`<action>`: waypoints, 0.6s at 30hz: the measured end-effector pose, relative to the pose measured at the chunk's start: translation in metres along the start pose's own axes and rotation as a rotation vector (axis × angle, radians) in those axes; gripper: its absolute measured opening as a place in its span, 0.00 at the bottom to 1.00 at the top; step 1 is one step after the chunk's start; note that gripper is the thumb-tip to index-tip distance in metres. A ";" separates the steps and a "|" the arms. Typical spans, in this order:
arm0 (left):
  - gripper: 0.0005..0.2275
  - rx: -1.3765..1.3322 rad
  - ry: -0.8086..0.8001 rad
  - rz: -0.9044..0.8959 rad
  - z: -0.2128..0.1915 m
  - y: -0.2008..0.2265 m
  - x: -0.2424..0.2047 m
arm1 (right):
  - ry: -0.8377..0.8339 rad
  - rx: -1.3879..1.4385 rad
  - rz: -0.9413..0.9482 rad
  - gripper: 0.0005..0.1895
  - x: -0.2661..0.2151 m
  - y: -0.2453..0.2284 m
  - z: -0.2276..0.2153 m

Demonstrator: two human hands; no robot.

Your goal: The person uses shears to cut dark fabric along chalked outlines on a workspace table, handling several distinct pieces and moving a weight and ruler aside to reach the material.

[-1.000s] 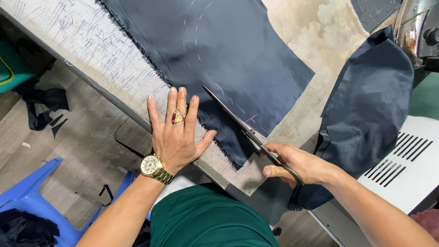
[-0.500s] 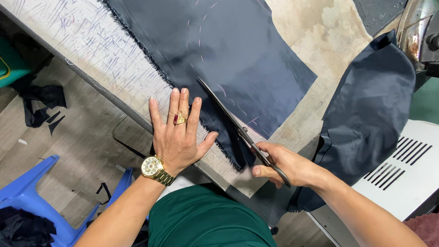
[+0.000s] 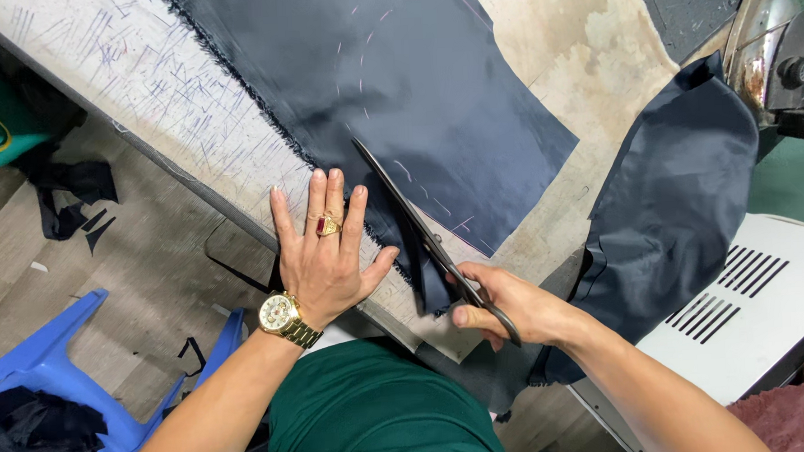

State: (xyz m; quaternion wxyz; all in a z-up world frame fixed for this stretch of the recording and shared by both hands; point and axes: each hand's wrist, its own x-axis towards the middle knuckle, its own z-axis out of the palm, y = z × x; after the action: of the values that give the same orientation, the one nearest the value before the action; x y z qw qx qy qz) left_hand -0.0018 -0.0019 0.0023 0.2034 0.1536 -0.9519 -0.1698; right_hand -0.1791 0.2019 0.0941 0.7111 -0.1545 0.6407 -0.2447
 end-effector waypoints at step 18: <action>0.29 -0.118 0.102 0.001 -0.003 -0.023 0.011 | 0.066 0.073 0.021 0.33 0.006 -0.013 0.030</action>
State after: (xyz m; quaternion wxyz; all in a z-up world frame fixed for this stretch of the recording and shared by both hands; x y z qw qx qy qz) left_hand -0.0053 -0.0272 0.0000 0.2605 0.1494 -0.9288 -0.2173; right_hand -0.1516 0.1848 0.0997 0.6971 -0.1137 0.6562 -0.2654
